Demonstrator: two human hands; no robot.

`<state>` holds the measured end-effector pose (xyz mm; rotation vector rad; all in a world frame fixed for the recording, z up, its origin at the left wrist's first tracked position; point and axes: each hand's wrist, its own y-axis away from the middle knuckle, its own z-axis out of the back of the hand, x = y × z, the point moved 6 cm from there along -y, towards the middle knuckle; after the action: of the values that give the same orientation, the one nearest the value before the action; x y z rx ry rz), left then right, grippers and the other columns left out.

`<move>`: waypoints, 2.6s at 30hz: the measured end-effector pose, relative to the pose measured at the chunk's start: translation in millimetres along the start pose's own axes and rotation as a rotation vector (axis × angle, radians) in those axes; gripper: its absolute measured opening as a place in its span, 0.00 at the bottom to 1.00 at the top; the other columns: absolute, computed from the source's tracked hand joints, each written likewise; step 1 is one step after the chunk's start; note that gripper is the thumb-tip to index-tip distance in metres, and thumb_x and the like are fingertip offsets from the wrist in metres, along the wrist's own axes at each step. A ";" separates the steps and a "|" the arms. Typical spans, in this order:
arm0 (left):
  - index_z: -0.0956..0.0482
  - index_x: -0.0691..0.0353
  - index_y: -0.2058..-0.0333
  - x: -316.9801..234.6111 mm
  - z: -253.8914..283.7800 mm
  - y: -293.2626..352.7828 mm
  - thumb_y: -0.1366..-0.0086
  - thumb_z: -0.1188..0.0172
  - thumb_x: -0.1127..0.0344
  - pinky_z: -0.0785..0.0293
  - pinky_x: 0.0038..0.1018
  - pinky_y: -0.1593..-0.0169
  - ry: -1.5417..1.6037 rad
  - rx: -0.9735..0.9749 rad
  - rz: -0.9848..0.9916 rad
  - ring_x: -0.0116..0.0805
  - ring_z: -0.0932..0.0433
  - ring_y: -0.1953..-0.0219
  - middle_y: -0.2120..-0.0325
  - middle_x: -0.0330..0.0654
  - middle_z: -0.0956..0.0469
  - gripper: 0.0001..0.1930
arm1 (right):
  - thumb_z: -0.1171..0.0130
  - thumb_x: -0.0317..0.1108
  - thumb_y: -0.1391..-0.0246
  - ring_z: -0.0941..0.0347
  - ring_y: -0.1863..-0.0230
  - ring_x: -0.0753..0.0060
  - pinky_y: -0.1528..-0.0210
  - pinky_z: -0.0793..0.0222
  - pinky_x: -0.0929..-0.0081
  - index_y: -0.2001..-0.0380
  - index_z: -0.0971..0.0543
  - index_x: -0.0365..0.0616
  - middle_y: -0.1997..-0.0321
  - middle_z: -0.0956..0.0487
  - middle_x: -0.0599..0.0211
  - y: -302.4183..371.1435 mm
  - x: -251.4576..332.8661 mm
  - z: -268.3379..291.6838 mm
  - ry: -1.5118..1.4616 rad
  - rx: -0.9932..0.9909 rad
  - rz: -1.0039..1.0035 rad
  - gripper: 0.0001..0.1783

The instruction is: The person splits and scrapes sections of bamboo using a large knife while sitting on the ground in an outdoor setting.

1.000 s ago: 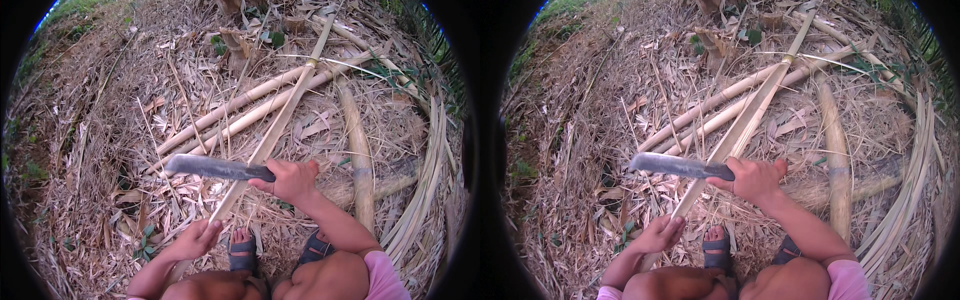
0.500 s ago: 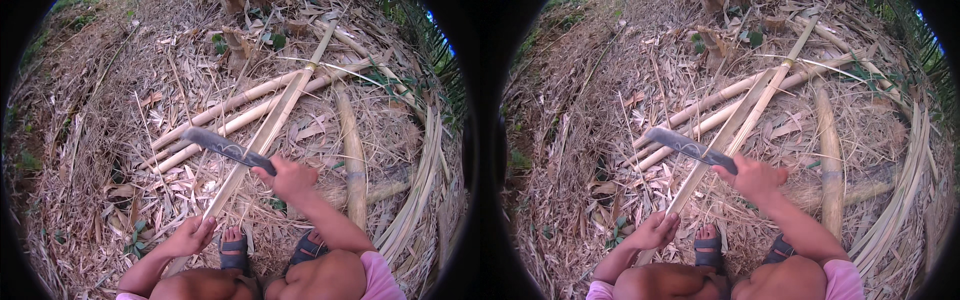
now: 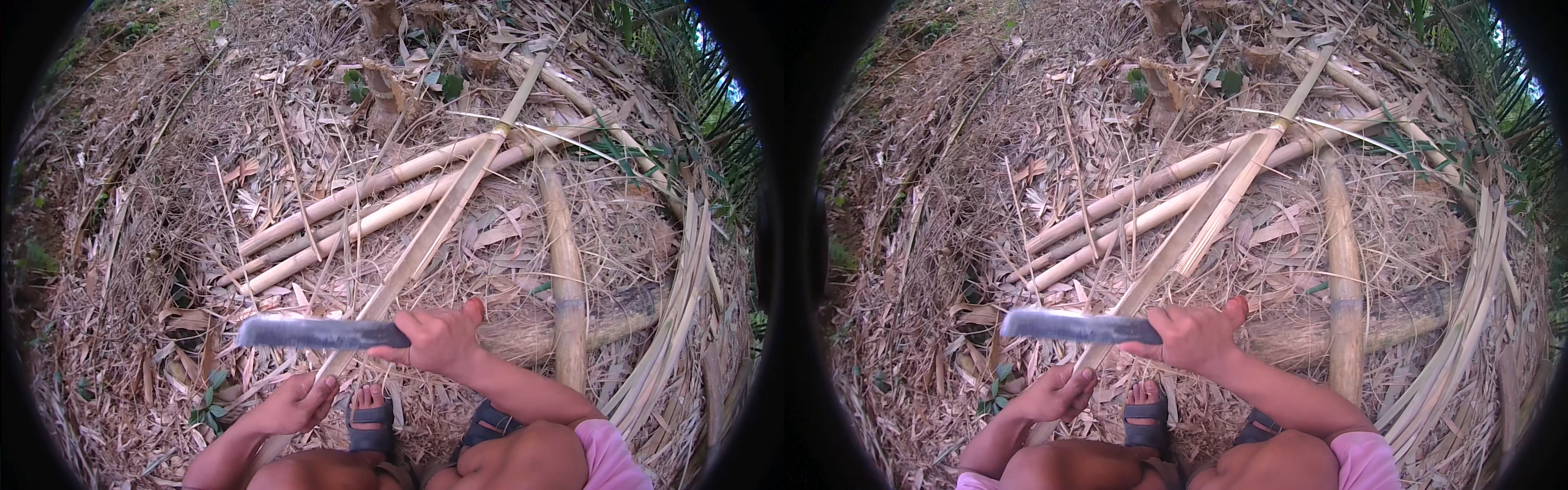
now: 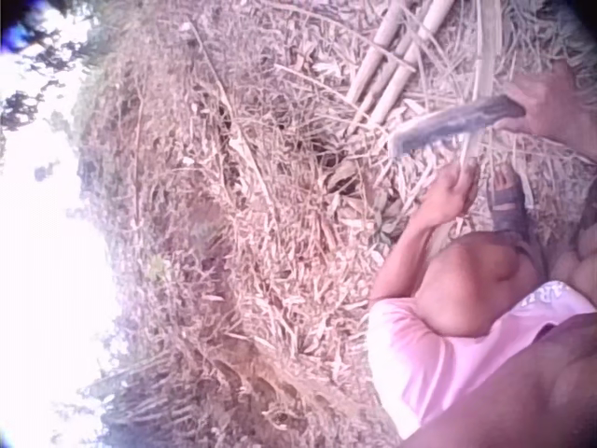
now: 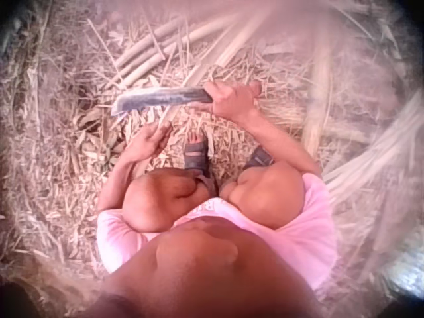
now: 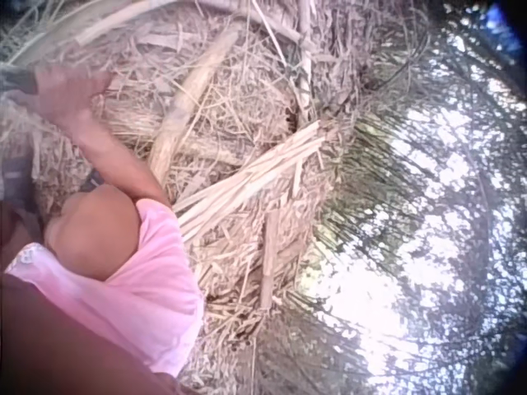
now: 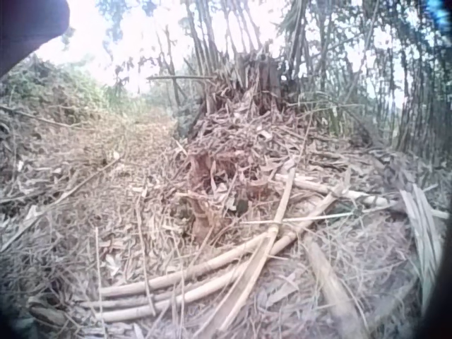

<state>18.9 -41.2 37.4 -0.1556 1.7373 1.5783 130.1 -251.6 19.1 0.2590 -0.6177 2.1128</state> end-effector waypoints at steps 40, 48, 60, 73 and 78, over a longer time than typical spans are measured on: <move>0.31 0.57 0.70 -59.9 103.0 127.9 0.23 0.60 0.50 0.40 0.20 0.80 -0.050 -0.152 -0.005 0.19 0.38 0.84 0.84 0.28 0.36 0.20 | 0.54 0.64 0.38 0.22 0.68 0.41 0.65 0.28 0.47 0.69 0.22 0.41 0.74 0.20 0.45 -145.7 -76.8 116.5 -0.037 0.023 -0.489 0.33; 0.34 0.55 0.67 -171.0 71.7 58.6 0.23 0.62 0.50 0.47 0.21 0.85 0.207 0.122 -0.293 0.20 0.44 0.87 0.86 0.28 0.42 0.18 | 0.53 0.63 0.38 0.21 0.71 0.46 0.68 0.28 0.51 0.71 0.22 0.43 0.76 0.21 0.50 -182.4 10.3 165.9 -0.054 0.019 -0.388 0.31; 0.28 0.56 0.60 -129.0 -15.0 -84.4 0.25 0.64 0.47 0.33 0.28 0.88 0.360 0.095 -0.335 0.29 0.32 0.92 0.91 0.37 0.34 0.21 | 0.44 0.50 0.39 0.26 0.74 0.55 0.70 0.31 0.60 0.70 0.21 0.39 0.77 0.22 0.55 -80.9 -18.9 55.2 -0.028 0.186 -0.273 0.22; 0.26 0.71 0.59 -226.1 -77.0 -91.9 0.27 0.58 0.57 0.27 0.40 0.85 0.377 0.331 -0.677 0.41 0.24 0.86 0.83 0.49 0.26 0.20 | 0.54 0.60 0.33 0.47 0.85 0.81 0.85 0.50 0.79 0.76 0.33 0.40 0.85 0.41 0.74 -72.2 -33.5 98.6 -0.380 -0.035 -0.920 0.31; 0.27 0.72 0.57 -208.8 -69.1 -84.1 0.29 0.57 0.58 0.27 0.42 0.85 0.310 0.383 -0.753 0.43 0.23 0.85 0.82 0.51 0.25 0.19 | 0.52 0.54 0.34 0.44 0.80 0.78 0.80 0.47 0.77 0.64 0.28 0.39 0.79 0.39 0.72 -65.3 -32.8 95.7 -0.330 -0.074 -0.830 0.25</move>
<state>180.4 -203.8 91.2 -0.7920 1.8633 0.6883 198.0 -293.4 109.3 0.6978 -0.6318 1.2529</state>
